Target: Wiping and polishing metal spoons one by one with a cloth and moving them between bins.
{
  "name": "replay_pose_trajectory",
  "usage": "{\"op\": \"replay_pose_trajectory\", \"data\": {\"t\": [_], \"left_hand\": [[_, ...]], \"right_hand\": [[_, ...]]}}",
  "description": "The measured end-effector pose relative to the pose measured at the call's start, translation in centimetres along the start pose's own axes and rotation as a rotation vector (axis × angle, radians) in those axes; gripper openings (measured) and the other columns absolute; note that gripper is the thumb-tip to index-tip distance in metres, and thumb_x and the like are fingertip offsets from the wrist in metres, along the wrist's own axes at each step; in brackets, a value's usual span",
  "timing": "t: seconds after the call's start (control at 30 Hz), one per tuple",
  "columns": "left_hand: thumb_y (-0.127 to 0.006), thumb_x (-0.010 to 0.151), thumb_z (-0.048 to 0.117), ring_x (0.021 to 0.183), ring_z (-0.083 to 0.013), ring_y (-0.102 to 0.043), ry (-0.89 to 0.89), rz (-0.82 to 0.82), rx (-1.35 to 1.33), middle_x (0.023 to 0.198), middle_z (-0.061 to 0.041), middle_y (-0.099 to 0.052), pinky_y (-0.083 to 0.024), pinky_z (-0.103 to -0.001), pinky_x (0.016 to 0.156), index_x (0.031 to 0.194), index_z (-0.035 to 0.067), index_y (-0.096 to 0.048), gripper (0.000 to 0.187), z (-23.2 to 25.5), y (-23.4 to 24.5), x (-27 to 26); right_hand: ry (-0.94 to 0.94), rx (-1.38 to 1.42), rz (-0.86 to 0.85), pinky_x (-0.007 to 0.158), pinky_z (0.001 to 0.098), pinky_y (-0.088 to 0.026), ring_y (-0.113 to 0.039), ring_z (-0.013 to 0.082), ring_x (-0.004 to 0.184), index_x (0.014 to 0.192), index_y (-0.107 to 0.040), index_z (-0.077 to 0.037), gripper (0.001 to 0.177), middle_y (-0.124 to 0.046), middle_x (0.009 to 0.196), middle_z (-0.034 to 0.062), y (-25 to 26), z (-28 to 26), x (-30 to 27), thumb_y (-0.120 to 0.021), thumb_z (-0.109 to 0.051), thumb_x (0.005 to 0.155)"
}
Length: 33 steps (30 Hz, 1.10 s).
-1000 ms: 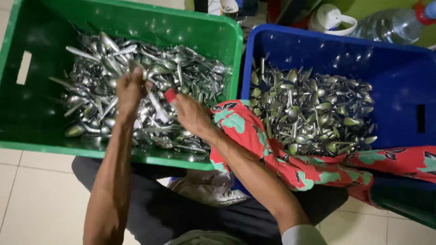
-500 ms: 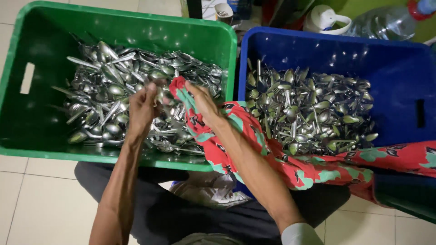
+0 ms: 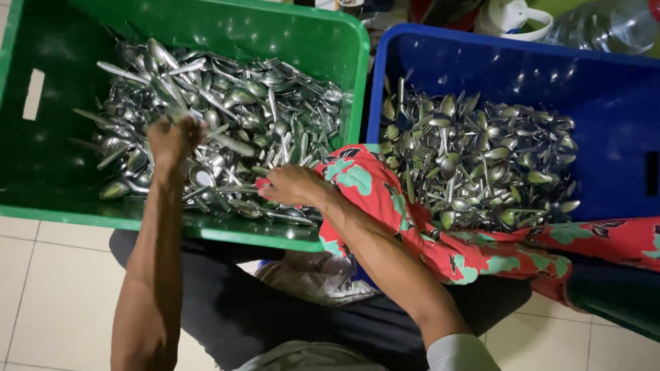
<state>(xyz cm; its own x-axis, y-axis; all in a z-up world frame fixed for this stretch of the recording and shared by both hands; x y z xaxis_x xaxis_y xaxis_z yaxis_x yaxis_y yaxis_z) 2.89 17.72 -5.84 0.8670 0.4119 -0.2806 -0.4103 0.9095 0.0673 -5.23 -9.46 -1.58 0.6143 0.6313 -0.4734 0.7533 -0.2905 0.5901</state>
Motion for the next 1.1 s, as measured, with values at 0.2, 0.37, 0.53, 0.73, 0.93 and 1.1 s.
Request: {"op": "replay_pose_trajectory", "data": {"t": [0.2,0.37,0.53,0.73,0.93,1.1], "left_hand": [[-0.047,0.101,0.034,0.097,-0.0269,-0.075,-0.201,-0.743,-0.060,0.122,-0.021,-0.070,-0.070,-0.033,0.079,0.124,0.000,-0.062,0.044,18.2,-20.6,-14.8],[-0.063,0.095,0.033,0.106,-0.0344,-0.069,-0.526,-0.653,0.589,0.119,-0.020,-0.071,-0.060,-0.047,0.084,0.134,0.002,-0.058,0.050,9.4,-20.8,-7.3],[-0.061,0.094,0.015,0.111,-0.0395,-0.068,-0.669,-0.316,1.466,0.121,-0.021,-0.071,-0.059,-0.051,0.087,0.122,-0.002,-0.067,0.033,0.0,-13.0,4.1],[-0.057,0.098,0.020,0.128,-0.0351,-0.051,-0.575,-0.366,1.678,0.132,-0.018,-0.056,-0.052,-0.054,0.100,0.133,0.003,-0.048,0.040,-6.4,-10.5,9.5],[-0.041,0.101,0.030,0.128,-0.0203,-0.045,-0.952,-0.310,2.249,0.129,-0.001,-0.063,-0.027,-0.041,0.110,0.127,0.019,-0.058,0.033,-4.2,-11.6,8.2],[-0.041,0.098,0.028,0.118,-0.0188,-0.052,-0.986,-0.375,2.245,0.130,-0.002,-0.062,-0.041,-0.035,0.091,0.104,0.029,-0.074,0.033,0.5,-11.6,2.4]], "right_hand": [[0.003,-0.239,0.054,0.079,0.0519,-0.054,-0.069,0.0440,0.085,0.102,-0.071,0.001,0.046,-0.073,0.097,0.0232,-0.8,0.6,1.3,-0.051,-0.040,0.095],[-0.053,-0.212,-0.025,0.082,0.0518,-0.055,-0.068,0.0406,0.093,0.102,-0.072,-0.001,0.046,-0.073,0.099,0.0234,0.0,0.2,0.2,-0.051,-0.041,0.096],[-0.086,-0.123,-0.071,0.098,0.0568,-0.054,-0.066,0.0447,0.117,0.110,-0.073,0.000,0.051,-0.072,0.116,0.0274,0.4,-0.7,-0.3,-0.051,-0.043,0.093],[-0.137,-0.072,-0.080,0.096,0.0572,-0.056,-0.067,0.0432,0.115,0.112,-0.074,-0.002,0.048,-0.072,0.115,0.0259,0.1,-0.1,-0.2,-0.055,-0.042,0.095],[-0.096,-0.110,-0.075,0.097,0.0575,-0.054,-0.067,0.0454,0.115,0.112,-0.073,0.000,0.050,-0.072,0.114,0.0286,1.5,-1.5,-0.9,-0.053,-0.043,0.096],[-0.106,0.048,-0.014,0.101,0.0552,-0.052,-0.066,0.0454,0.117,0.121,-0.065,0.005,0.050,-0.070,0.115,0.0310,3.4,-2.9,-1.8,-0.048,-0.038,0.103]]}}
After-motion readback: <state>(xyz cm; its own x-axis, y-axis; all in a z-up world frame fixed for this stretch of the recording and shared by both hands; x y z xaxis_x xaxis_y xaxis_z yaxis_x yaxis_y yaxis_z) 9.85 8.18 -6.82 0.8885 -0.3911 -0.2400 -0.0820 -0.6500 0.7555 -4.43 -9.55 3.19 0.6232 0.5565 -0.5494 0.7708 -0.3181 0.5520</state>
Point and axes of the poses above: each hand's wrist, its own x-axis towards the middle knuckle, its own y-axis out of the back of the hand, z = x × y, the point moved 9 cm from there along x, towards the middle knuckle
